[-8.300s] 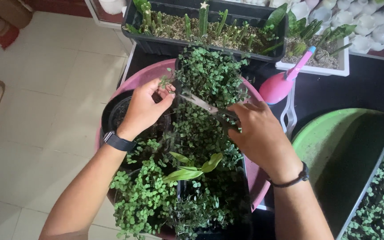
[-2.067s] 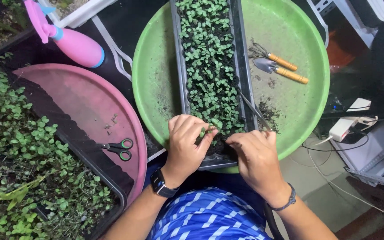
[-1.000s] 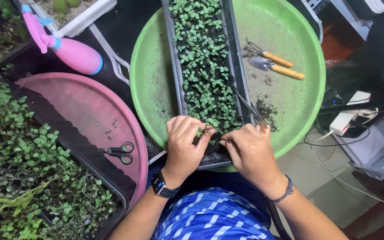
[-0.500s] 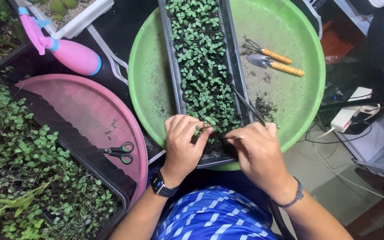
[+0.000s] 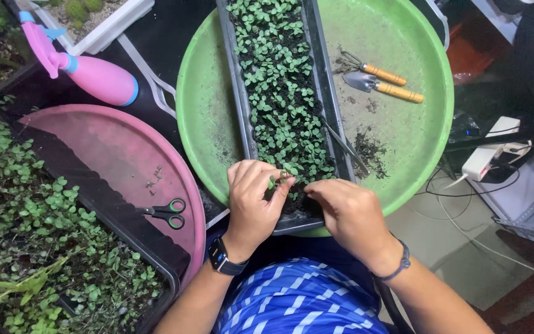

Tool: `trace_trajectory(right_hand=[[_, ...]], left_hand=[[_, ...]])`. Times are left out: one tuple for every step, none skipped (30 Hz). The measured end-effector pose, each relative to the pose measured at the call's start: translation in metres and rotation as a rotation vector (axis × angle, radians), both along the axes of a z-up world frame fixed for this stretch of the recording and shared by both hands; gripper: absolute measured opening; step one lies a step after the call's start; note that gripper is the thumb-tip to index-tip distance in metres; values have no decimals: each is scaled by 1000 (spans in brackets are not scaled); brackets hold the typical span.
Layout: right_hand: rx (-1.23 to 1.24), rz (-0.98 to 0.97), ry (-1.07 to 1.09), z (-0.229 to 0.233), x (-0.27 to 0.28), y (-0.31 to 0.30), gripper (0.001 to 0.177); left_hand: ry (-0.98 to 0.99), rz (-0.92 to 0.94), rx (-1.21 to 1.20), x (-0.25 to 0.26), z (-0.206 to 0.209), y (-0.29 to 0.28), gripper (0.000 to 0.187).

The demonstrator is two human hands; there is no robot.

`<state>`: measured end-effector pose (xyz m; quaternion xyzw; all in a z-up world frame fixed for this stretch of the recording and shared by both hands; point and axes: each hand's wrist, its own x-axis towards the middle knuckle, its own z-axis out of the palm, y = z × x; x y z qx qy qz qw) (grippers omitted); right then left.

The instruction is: The person uses tweezers to lift small seedlings from a dense tray and places them into a prepared seedling tray. They repeatedly reach into a larger tray, select individual seedlings, and carefully position them in the soil of the target tray.

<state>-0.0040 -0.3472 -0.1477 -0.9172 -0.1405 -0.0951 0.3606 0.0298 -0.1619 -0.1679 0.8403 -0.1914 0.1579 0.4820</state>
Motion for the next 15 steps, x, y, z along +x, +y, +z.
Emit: trace_trajectory(right_hand=[[0,0,1,0,-1,1,15],[-32,5,9,0,-1,2,15],[-63,12,15,1,-1,3,16],[-63,13,14,1,1,3,16],[-85,3,34,0,1,3,15],[-108,-7,54,0,1,3,14],[-108,-8,53,-4,0,1,14],[-157,-30,58,-9,-1,-1,12],[-207,-52,62,-13,-2,-3,12],[-206,-52,60,-12,-1,-3,12],[-205,-49,54,-10,-1,-3,10],[-203,-47,48,-8,0,-2,9],[-203,-47,47,-10,-1,-2,9],[-193,-54,50,-11,-1,-3,12],[-182,-62,52,-12,-2,-3,15]], left_hand=[[1,0,0,0,1,0,13],[6,-1,1,0,1,0,14],[9,0,2,0,2,0,14],[8,2,2,1,1,0,14],[8,1,-1,1,0,-1,13],[8,1,-5,0,-1,-1,13],[7,0,-5,0,-1,0,13],[7,1,-4,0,-2,0,13],[6,2,-3,0,-2,1,13],[4,3,-2,0,-2,0,13],[6,5,-6,0,-3,0,13],[8,8,-9,0,-4,1,13],[8,7,-10,0,-4,1,13],[7,9,-10,-1,-4,0,14],[6,10,-10,-1,-4,0,14]])
